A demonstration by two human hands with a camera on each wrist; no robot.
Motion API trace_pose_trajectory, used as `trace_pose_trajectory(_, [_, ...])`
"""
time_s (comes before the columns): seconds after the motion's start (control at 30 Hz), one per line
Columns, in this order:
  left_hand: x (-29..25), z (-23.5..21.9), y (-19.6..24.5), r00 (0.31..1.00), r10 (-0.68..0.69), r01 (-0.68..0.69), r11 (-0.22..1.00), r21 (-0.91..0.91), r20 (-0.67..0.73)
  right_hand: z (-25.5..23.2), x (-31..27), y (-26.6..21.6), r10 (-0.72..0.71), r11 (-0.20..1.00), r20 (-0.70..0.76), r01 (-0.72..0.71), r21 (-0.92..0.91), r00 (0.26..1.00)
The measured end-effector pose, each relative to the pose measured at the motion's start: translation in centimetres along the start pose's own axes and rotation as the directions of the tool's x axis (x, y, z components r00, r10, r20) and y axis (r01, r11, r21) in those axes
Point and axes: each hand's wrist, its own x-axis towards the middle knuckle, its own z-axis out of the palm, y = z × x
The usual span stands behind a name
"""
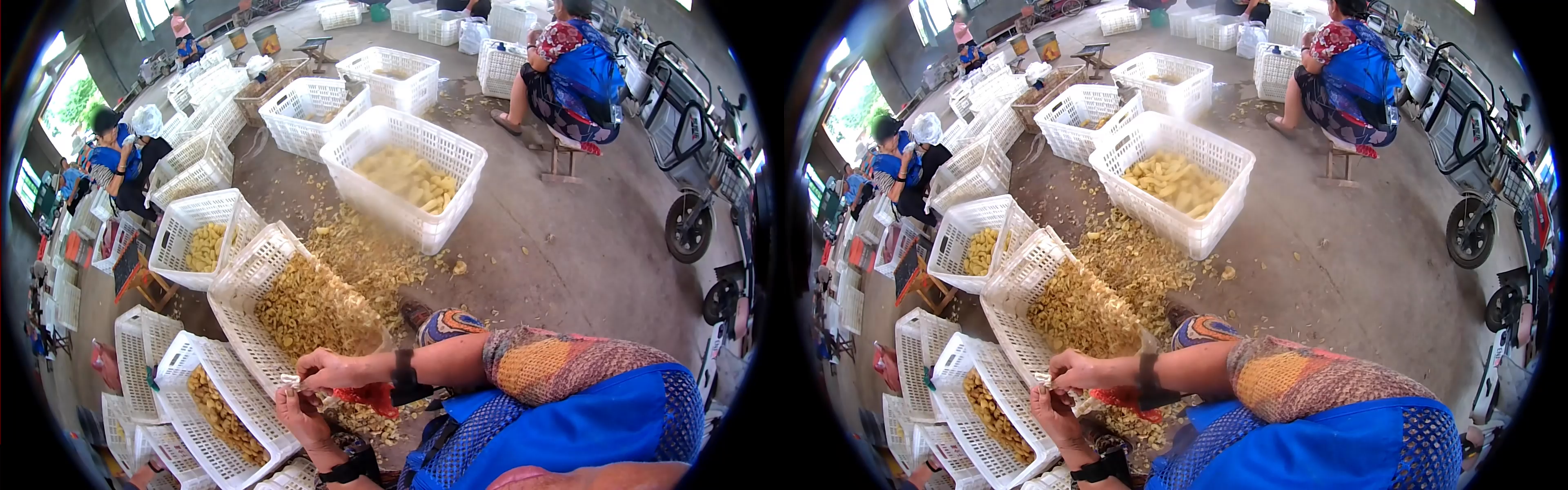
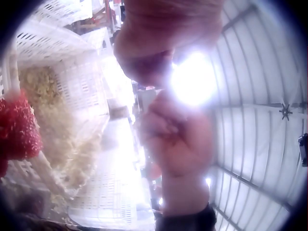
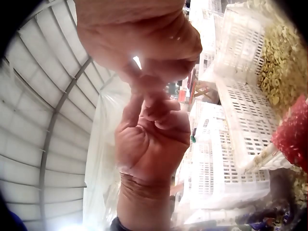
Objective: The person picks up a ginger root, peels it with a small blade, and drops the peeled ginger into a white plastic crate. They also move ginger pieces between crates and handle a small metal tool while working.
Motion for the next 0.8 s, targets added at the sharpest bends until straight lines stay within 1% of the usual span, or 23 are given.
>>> trace_pose_trajectory(0.1, [-0.1, -0.2, 0.1, 0.999, -0.049, 0.05, 0.997, -0.053, 0.013, 0.1, -0.5, -1.7, 0.031, 0.995, 0.005, -0.03, -0.09, 1.0])
trace_pose_trajectory(0.2, [-0.2, -0.3, 0.1, 0.994, -0.112, 0.111, 0.987, -0.118, -0.004, 0.2, 0.0, -0.2, -0.14, 0.971, 0.006, 0.138, -0.193, 0.99])
trace_pose_trajectory(0.27, [-0.4, 0.0, 0.0, 0.988, -0.152, 0.144, 0.976, -0.161, -0.036, 0.1, -0.2, -0.5, -0.147, 0.963, 0.007, 0.145, -0.226, 0.989])
trace_pose_trajectory(0.4, [-0.5, -0.2, -0.1, 0.977, -0.214, 0.207, 0.954, -0.217, -0.006, 0.1, -0.2, -0.5, -0.194, 0.943, 0.021, 0.193, -0.272, 0.981])
trace_pose_trajectory(0.47, [-0.7, 0.2, 0.3, 0.974, -0.227, 0.225, 0.952, -0.21, 0.011, 0.0, -0.3, -0.8, -0.187, 0.945, 0.03, 0.188, -0.267, 0.982])
trace_pose_trajectory(0.57, [-0.7, 0.2, 0.2, 0.96, -0.277, 0.26, 0.934, -0.247, -0.035, 0.2, -0.3, -0.8, -0.18, 0.951, 0.042, 0.185, -0.249, 0.983])
trace_pose_trajectory(0.67, [-0.4, -1.2, -0.6, 0.961, -0.272, 0.275, 0.918, -0.286, 0.051, -0.1, -0.1, -0.4, -0.197, 0.938, 0.089, 0.214, -0.272, 0.976])
trace_pose_trajectory(0.7, [-0.4, -1.3, -0.7, 0.96, -0.278, 0.275, 0.91, -0.31, 0.036, -0.2, 0.0, -0.3, -0.205, 0.93, 0.112, 0.229, -0.287, 0.972])
trace_pose_trajectory(0.77, [-0.4, -1.4, -0.9, 0.957, -0.291, 0.273, 0.894, -0.356, 0.004, -0.1, 0.0, -0.2, -0.165, 0.96, 0.124, 0.188, -0.207, 0.978])
trace_pose_trajectory(0.8, [-0.5, -1.5, -0.9, 0.954, -0.297, 0.293, 0.878, -0.379, 0.049, -0.1, 0.0, -0.2, -0.145, 0.972, 0.131, 0.166, -0.168, 0.981])
